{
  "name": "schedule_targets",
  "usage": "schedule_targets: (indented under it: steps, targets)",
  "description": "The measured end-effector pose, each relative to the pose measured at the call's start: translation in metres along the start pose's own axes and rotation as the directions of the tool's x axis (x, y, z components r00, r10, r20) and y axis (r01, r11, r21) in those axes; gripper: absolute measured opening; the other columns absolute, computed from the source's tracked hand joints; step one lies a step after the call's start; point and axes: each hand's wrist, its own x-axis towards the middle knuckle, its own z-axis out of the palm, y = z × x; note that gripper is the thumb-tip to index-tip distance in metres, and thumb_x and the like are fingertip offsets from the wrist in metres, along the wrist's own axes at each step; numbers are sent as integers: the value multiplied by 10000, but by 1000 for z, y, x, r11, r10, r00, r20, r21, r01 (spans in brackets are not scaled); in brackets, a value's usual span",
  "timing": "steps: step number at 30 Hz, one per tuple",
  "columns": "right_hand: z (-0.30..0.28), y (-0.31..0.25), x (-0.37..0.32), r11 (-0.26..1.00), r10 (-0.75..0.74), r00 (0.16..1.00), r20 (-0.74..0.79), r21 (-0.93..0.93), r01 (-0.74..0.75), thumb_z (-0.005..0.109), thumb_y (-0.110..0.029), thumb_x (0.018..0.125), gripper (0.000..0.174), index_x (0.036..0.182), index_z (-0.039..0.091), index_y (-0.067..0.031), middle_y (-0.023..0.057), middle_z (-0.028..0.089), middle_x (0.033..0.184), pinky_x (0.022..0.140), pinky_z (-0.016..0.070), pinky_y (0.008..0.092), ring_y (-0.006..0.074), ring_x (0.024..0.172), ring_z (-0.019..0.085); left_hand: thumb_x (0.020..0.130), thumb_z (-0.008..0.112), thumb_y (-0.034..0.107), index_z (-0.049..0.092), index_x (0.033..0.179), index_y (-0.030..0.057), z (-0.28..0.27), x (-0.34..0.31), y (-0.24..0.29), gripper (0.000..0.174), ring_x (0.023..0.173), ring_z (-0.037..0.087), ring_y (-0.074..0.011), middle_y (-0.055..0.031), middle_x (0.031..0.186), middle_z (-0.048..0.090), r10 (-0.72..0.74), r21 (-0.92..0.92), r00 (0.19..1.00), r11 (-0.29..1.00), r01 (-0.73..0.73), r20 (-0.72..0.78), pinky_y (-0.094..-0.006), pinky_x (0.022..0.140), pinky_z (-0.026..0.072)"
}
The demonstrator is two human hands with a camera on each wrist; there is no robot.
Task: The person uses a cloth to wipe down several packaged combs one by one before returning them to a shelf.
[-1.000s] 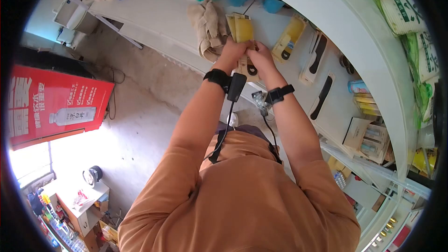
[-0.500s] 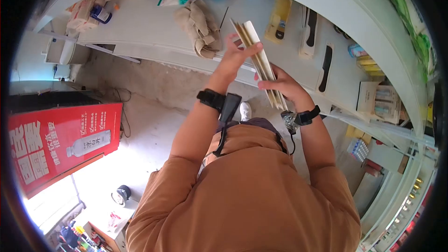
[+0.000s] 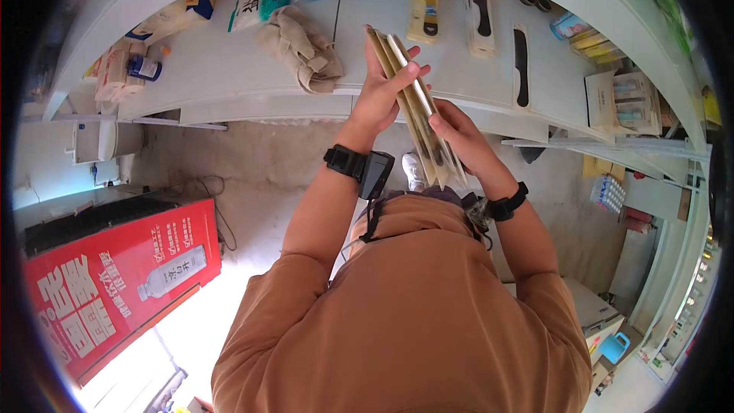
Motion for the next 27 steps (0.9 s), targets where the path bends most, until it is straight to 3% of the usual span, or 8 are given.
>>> schedule_targets:
  steps: [5, 8, 12, 14, 19, 21, 23, 27]
  targets:
    - [0, 2, -6, 999, 8, 999, -41, 50, -6, 605, -368, 933, 502, 1281, 507, -20, 67, 589, 1070, 840, 463, 285, 134, 957, 555, 894, 663, 237, 38, 1470, 177, -1, -3, -5, 852, 1229, 465, -461, -250, 1452, 309, 21, -110, 998, 994, -14, 58, -548, 935, 501]
    - [-1, -7, -7, 981, 85, 994, -64, 179, -73, 577, -362, 943, 485, 1256, 518, 3, 50, 616, 985, 783, 466, 253, 96, 871, 564, 928, 602, 164, 188, 1420, 76, -8, -2, -3, 649, 1203, 503, -428, -242, 1408, 368, -27, -218, 995, 975, 48, 100, -531, 939, 511]
    - [6, -1, 0, 987, 34, 986, -166, 158, -7, 589, -363, 939, 497, 1255, 512, 13, 70, 617, 1003, 762, 473, 251, 98, 861, 572, 932, 594, 145, 239, 1387, 86, -4, -1, 0, 580, 1151, 537, -407, -200, 1349, 434, -45, -195, 998, 980, 36, -40, -512, 904, 527]
    - [9, -1, 7, 999, 7, 971, -240, 49, 5, 636, -369, 913, 534, 1257, 506, 19, 88, 619, 1018, 744, 493, 268, 114, 848, 593, 895, 659, 139, 173, 1438, 214, 2, 1, 2, 733, 1087, 554, -264, -164, 1266, 463, -23, -110, 992, 994, 9, -127, -435, 843, 537]
    - [18, -12, 11, 987, -60, 969, -239, -157, 22, 705, -381, 863, 609, 1268, 485, 18, 113, 637, 990, 698, 518, 275, 140, 815, 630, 873, 695, 148, 110, 1481, 196, 2, 6, -6, 846, 1028, 569, -216, -132, 1188, 513, 131, 62, 987, 990, -125, -97, -395, 831, 527]
    - [14, -5, 15, 948, -152, 964, -220, -309, 79, 698, -374, 870, 602, 1275, 477, 13, 132, 651, 996, 705, 515, 265, 140, 834, 633, 868, 701, 145, 100, 1490, 184, 4, 8, -4, 866, 1003, 578, -207, -120, 1153, 532, 167, 114, 982, 981, -157, -83, -380, 827, 526]
    - [12, -4, 15, 964, -121, 971, -205, -257, 66, 700, -376, 867, 604, 1273, 477, 12, 137, 654, 1008, 710, 516, 269, 144, 834, 636, 881, 682, 129, 126, 1482, 149, 8, 8, -3, 819, 949, 600, -204, -113, 1103, 555, 138, 109, 984, 986, -126, -111, -364, 798, 537]
    - [6, 1, 17, 995, -81, 979, -185, -71, 69, 708, -387, 856, 617, 1263, 475, 13, 132, 659, 1012, 704, 518, 279, 153, 809, 644, 896, 668, 142, 139, 1480, 164, 11, 12, -1, 789, 923, 609, -213, -114, 1115, 548, 87, 3, 992, 996, -87, -90, -359, 763, 548]
